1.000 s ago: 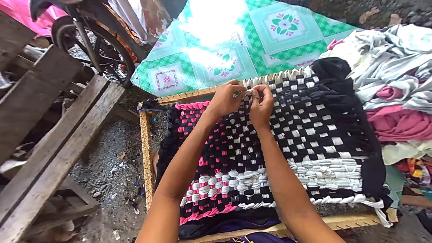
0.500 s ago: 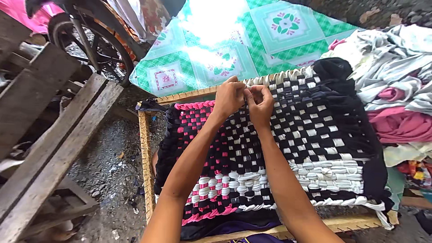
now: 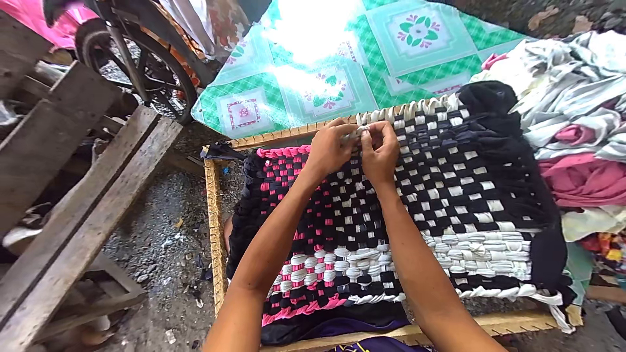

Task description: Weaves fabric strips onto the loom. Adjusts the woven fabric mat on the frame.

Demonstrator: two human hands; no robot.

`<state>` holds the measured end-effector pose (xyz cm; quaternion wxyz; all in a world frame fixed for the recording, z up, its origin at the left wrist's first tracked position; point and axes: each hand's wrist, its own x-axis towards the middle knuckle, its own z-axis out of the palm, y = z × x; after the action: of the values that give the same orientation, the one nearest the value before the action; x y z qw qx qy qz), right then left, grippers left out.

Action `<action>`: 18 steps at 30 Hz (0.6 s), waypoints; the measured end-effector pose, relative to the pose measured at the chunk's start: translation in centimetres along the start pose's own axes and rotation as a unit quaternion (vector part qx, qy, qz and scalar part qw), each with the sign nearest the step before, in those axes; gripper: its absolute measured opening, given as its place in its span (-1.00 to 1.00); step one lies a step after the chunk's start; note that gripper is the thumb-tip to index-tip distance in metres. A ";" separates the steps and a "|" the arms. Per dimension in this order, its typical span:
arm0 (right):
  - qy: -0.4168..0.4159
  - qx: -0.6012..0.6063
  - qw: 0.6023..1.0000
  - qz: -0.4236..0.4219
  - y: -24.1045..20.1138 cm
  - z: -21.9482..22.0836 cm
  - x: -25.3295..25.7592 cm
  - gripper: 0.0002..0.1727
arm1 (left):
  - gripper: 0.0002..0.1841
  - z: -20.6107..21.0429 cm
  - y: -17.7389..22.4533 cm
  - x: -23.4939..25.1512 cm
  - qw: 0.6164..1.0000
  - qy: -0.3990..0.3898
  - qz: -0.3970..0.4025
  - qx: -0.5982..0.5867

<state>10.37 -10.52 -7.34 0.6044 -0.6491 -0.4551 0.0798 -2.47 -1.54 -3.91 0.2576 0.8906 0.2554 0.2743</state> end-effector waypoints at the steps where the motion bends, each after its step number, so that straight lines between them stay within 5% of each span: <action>1: -0.003 0.001 1.000 -0.007 0.1 0.0 0.0 -0.80 | -0.75 0.2 0.0 0.0 1.000 0.019 0.000 -0.002; 18: -0.012 -0.051 0.997 -0.052 0.1 0.0 0.2 -0.76 | -0.78 1.1 0.0 0.1 0.999 0.052 -0.010 0.009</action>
<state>10.50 -10.32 -7.30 0.5686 -0.6531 -0.4990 0.0325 -1.71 -1.87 -4.66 0.2384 0.8748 0.2799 0.3156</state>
